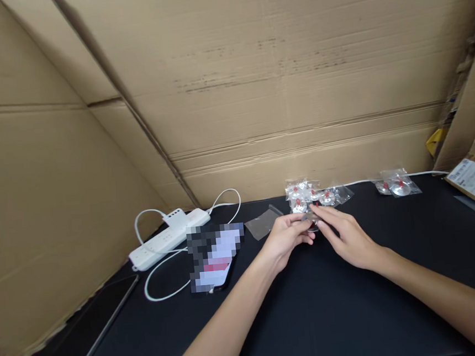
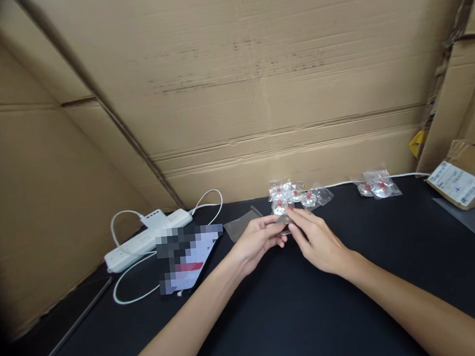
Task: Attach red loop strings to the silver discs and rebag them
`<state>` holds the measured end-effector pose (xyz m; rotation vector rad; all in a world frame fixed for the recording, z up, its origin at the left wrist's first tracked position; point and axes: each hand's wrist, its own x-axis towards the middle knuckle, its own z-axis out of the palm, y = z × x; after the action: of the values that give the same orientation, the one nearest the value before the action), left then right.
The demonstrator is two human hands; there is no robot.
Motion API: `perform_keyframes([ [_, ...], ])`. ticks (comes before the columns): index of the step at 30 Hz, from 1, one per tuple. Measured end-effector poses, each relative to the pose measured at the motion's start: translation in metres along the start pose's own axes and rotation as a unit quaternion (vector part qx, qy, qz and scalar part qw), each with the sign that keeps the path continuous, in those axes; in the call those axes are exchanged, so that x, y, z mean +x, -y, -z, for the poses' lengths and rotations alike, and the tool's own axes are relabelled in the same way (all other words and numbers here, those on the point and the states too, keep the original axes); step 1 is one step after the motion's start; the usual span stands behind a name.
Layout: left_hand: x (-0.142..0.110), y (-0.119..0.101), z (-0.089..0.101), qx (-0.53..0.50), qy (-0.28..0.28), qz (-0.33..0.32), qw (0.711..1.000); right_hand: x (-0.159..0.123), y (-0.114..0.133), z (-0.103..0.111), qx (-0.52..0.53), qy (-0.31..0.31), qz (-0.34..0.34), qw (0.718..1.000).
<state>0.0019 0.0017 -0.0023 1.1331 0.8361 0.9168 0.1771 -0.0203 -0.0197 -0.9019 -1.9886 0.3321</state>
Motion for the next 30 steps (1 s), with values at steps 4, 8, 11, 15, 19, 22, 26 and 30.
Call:
perform_keyframes([
  [4,-0.002,-0.005,-0.002,-0.066,0.028,-0.013,0.997,-0.001,-0.006,-0.002,0.001,0.012,0.000,1.000],
  [8,-0.002,-0.006,-0.003,-0.131,0.055,-0.017,0.990,0.001,-0.009,0.002,0.016,-0.009,-0.006,1.000],
  [11,-0.001,-0.002,-0.003,-0.159,0.057,-0.011,0.986,0.002,-0.006,0.004,0.040,-0.020,-0.001,0.999],
  [15,-0.002,0.001,-0.006,-0.218,0.045,0.011,0.975,0.003,-0.002,0.004,0.069,-0.026,0.000,0.997],
  [19,-0.003,0.001,-0.011,-0.270,0.032,0.029,0.962,0.003,-0.001,0.004,0.081,-0.028,-0.004,0.996],
  [22,-0.003,0.001,-0.012,-0.287,0.025,0.019,0.957,0.004,0.000,0.005,0.089,-0.024,-0.007,0.996],
  [26,-0.002,-0.001,-0.010,-0.278,0.018,0.016,0.960,0.004,0.004,0.005,0.098,-0.018,-0.009,0.995],
  [30,-0.002,-0.005,-0.009,-0.244,0.008,0.005,0.970,0.005,0.006,0.004,0.110,-0.030,-0.031,0.993],
])
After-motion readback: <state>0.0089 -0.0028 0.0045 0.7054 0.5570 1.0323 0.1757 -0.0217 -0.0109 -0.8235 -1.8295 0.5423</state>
